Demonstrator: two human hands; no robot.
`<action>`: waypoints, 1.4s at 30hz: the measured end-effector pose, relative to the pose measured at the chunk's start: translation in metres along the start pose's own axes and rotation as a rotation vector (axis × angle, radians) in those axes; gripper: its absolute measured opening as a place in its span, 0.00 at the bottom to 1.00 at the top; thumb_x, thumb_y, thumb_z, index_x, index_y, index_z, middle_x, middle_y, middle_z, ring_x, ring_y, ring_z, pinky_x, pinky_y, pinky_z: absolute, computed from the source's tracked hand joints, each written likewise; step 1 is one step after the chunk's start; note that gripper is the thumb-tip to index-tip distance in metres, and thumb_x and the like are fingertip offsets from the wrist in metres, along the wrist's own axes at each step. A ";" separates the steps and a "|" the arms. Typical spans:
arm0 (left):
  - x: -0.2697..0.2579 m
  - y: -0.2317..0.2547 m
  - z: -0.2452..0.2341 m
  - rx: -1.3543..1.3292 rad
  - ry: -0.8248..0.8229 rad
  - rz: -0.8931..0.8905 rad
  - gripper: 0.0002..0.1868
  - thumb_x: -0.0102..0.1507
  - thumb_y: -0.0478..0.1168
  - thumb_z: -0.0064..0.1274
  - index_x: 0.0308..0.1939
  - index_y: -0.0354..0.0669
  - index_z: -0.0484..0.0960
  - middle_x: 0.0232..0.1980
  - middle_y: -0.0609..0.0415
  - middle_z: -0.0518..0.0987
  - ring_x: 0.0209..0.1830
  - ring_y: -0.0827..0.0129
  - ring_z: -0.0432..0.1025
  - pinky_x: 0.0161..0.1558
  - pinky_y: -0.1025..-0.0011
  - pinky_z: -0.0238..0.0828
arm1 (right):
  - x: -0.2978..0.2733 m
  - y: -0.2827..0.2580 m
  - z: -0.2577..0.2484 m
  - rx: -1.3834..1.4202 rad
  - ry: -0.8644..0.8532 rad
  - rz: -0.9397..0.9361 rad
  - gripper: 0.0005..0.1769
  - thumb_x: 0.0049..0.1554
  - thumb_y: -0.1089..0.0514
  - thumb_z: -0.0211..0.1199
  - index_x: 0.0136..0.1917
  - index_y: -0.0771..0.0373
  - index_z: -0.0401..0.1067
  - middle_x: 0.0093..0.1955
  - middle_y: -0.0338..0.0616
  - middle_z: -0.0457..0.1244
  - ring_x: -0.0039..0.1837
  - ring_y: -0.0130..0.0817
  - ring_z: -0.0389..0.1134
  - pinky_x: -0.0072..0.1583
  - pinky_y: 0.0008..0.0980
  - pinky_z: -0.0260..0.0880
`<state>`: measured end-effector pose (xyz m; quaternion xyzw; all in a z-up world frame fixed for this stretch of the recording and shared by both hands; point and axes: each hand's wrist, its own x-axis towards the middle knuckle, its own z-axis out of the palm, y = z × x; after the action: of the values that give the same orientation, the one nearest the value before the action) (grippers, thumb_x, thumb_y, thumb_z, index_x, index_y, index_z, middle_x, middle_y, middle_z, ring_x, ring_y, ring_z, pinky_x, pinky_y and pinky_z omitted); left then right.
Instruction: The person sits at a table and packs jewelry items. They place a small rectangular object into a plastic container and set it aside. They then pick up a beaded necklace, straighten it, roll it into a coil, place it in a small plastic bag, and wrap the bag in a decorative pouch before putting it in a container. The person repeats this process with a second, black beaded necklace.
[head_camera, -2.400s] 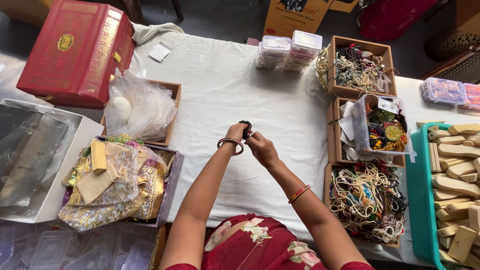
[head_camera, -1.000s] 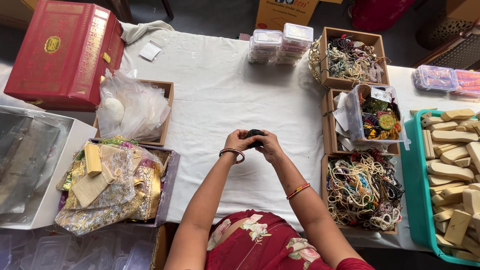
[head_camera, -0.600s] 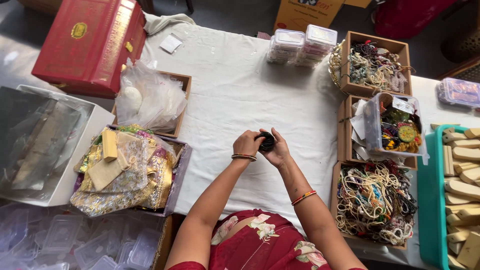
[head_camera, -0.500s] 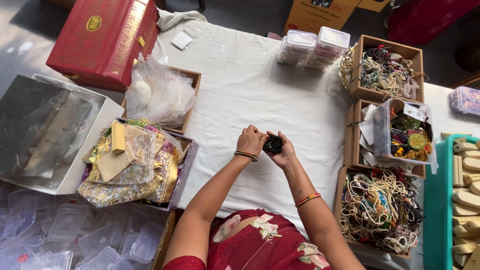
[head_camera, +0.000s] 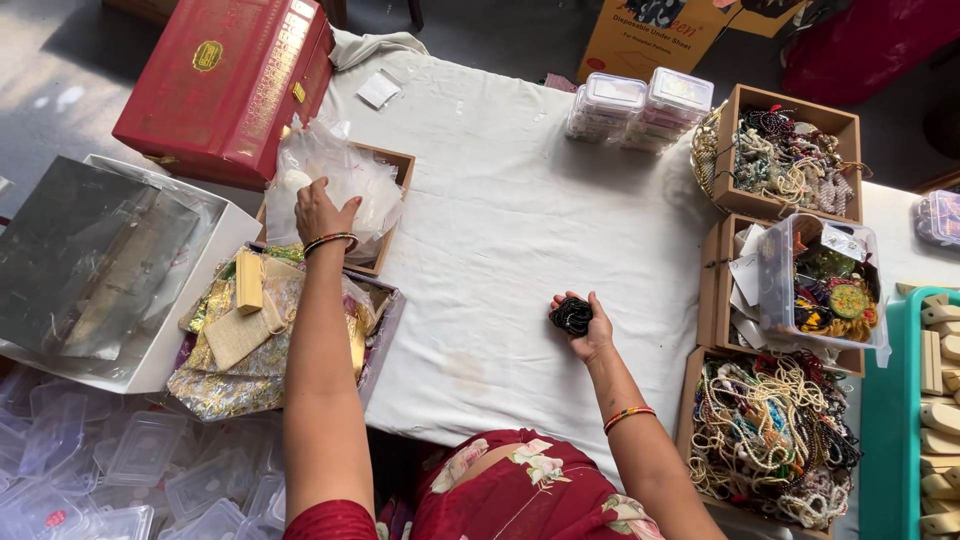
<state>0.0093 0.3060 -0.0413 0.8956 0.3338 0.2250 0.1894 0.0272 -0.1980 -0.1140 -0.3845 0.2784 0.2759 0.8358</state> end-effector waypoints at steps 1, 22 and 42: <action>-0.001 0.008 -0.006 -0.002 0.005 0.003 0.35 0.56 0.50 0.69 0.62 0.38 0.76 0.61 0.43 0.73 0.63 0.48 0.67 0.63 0.56 0.65 | -0.002 -0.002 0.004 0.001 -0.005 -0.004 0.30 0.69 0.40 0.40 0.65 0.66 0.66 0.60 0.58 0.66 0.60 0.48 0.70 0.64 0.46 0.75; 0.008 0.044 0.013 0.085 0.038 0.066 0.09 0.63 0.50 0.65 0.41 0.54 0.89 0.53 0.61 0.79 0.58 0.61 0.68 0.58 0.55 0.63 | -0.014 -0.006 0.012 -0.067 0.003 0.006 0.32 0.68 0.36 0.39 0.62 0.66 0.66 0.55 0.59 0.67 0.55 0.47 0.71 0.59 0.45 0.77; 0.025 0.045 0.048 0.241 -0.512 0.058 0.27 0.64 0.53 0.53 0.66 0.53 0.73 0.76 0.63 0.64 0.82 0.63 0.44 0.68 0.24 0.14 | -0.031 -0.006 0.014 -0.098 -0.010 -0.028 0.34 0.68 0.36 0.36 0.66 0.65 0.65 0.56 0.57 0.68 0.57 0.44 0.72 0.61 0.44 0.78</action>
<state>0.0751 0.2824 -0.0521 0.9485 0.2738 -0.0444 0.1529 0.0139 -0.1978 -0.0823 -0.4276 0.2550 0.2794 0.8210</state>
